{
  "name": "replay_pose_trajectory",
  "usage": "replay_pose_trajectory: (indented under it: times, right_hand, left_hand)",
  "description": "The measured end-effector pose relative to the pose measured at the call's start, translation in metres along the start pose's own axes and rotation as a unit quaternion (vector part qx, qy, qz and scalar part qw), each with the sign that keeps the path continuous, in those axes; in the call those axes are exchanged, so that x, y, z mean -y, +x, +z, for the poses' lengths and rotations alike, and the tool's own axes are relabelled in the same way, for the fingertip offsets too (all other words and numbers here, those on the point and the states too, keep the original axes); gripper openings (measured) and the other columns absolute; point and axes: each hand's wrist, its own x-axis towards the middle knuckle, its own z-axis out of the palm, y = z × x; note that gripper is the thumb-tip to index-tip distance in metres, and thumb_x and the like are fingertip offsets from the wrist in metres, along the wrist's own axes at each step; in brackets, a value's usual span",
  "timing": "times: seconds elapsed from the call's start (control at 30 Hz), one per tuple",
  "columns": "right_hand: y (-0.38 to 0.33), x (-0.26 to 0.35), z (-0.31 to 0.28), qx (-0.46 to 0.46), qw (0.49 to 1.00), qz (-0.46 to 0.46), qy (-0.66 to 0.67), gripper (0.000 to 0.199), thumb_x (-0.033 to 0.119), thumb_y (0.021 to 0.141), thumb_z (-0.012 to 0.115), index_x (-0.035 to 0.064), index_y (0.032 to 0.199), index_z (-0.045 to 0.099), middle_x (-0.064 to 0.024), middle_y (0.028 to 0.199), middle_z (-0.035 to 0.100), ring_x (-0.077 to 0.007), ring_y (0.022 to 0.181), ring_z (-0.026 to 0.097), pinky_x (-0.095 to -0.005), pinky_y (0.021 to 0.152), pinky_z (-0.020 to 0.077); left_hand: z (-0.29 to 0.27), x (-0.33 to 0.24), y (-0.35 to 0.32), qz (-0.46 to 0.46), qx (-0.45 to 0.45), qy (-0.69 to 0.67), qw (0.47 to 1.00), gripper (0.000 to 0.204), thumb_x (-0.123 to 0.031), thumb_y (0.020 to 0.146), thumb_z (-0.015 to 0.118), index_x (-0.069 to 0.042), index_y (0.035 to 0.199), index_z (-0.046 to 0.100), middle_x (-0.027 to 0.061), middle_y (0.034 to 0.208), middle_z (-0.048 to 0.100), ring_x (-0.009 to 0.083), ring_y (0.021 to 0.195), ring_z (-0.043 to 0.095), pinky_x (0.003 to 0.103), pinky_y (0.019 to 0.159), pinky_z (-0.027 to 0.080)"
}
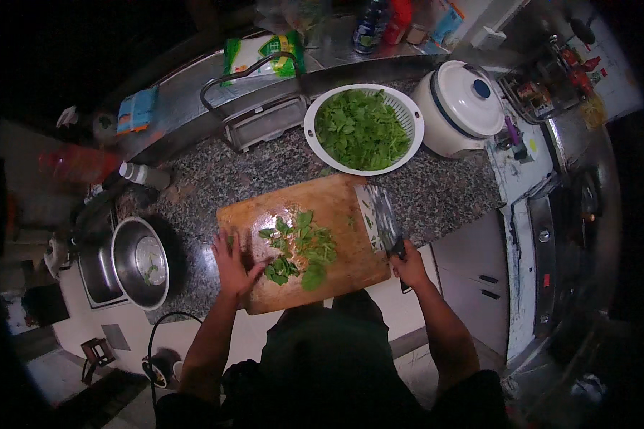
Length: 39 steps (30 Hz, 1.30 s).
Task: The person positions a cutting board on a kitchen counter, places greens on it, and chops them using a large knife. They transfer the chopped greens into a colander and a bowl.
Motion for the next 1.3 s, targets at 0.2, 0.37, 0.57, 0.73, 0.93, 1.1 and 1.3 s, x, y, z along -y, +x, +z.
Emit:
replay_pose_trajectory:
  times: [0.2,0.37,0.57,0.73,0.93,1.1,1.3]
  right_hand:
    - [-0.016,-0.006,0.037,0.034,0.989,-0.07,-0.128,0.032,0.01,0.085,0.058,0.0058,0.112,0.042,-0.0041,0.067,0.053,-0.0123,0.049,0.051,-0.0284,0.045,0.043]
    - [-0.037,0.017,0.055,0.042,0.982,0.067,-0.173,0.051,0.018,0.079,0.063,0.0026,0.123,0.04,-0.0215,0.087,0.062,-0.0314,0.074,0.065,-0.0397,0.064,0.0509]
    - [-0.045,-0.018,0.081,-0.031,0.985,-0.044,-0.162,0.053,0.016,0.078,0.063,-0.0001,0.124,0.04,-0.0258,0.105,0.057,-0.0404,0.101,0.056,-0.0445,0.085,0.0458]
    - [-0.043,-0.017,0.106,-0.038,0.966,-0.097,-0.238,0.045,0.018,0.079,0.063,-0.0015,0.116,0.047,-0.0252,0.105,0.057,-0.0398,0.101,0.056,-0.0433,0.086,0.0451]
    - [-0.063,-0.031,0.094,-0.066,0.992,0.052,-0.089,0.047,0.021,0.084,0.06,0.0002,0.122,0.04,-0.0231,0.09,0.064,-0.0379,0.085,0.064,-0.0422,0.072,0.0496]
    - [-0.081,-0.041,0.137,-0.11,0.983,0.074,-0.129,0.051,0.022,0.086,0.057,0.003,0.129,0.037,-0.0225,0.084,0.063,-0.037,0.08,0.064,-0.0441,0.069,0.049]
    - [-0.076,-0.011,0.183,-0.055,0.993,0.052,-0.091,0.06,0.029,0.083,0.062,0.002,0.131,0.037,-0.0288,0.107,0.057,-0.0437,0.101,0.056,-0.0473,0.084,0.0458]
  left_hand:
    - [0.048,-0.04,0.014,0.025,0.021,-0.028,0.999,0.102,-0.052,0.073,0.069,0.004,0.142,0.019,0.0269,0.149,0.012,0.048,0.136,0.012,0.059,0.109,0.013]
    - [0.04,-0.054,0.005,0.114,0.106,-0.224,0.962,0.108,-0.051,0.067,0.074,0.0,0.143,0.018,0.0274,0.149,0.011,0.0459,0.137,0.011,0.06,0.108,0.011]
    - [0.034,-0.04,-0.002,0.181,0.141,-0.02,0.973,0.11,-0.059,0.06,0.073,0.001,0.14,0.027,0.0317,0.147,0.01,0.0544,0.134,0.009,0.064,0.106,0.008]
    - [0.043,-0.059,0.065,0.244,0.143,0.028,0.959,0.105,-0.052,0.062,0.073,0.0,0.141,0.027,0.0282,0.147,0.016,0.0452,0.137,0.013,0.058,0.109,0.011]
    - [0.041,-0.064,0.065,0.308,0.243,-0.055,0.918,0.103,-0.049,0.064,0.074,0.004,0.139,0.028,0.0244,0.147,0.022,0.0404,0.138,0.015,0.048,0.113,0.011]
    - [0.004,-0.112,0.023,0.123,0.207,-0.153,0.958,0.1,-0.051,0.07,0.07,0.008,0.138,0.026,0.0257,0.146,0.022,0.0401,0.138,0.015,0.046,0.114,0.01]
    - [0.058,-0.132,0.011,0.02,0.008,-0.208,0.978,0.076,-0.035,0.081,0.063,0.007,0.136,0.032,0.0255,0.145,0.024,0.0406,0.136,0.021,0.047,0.112,0.016]
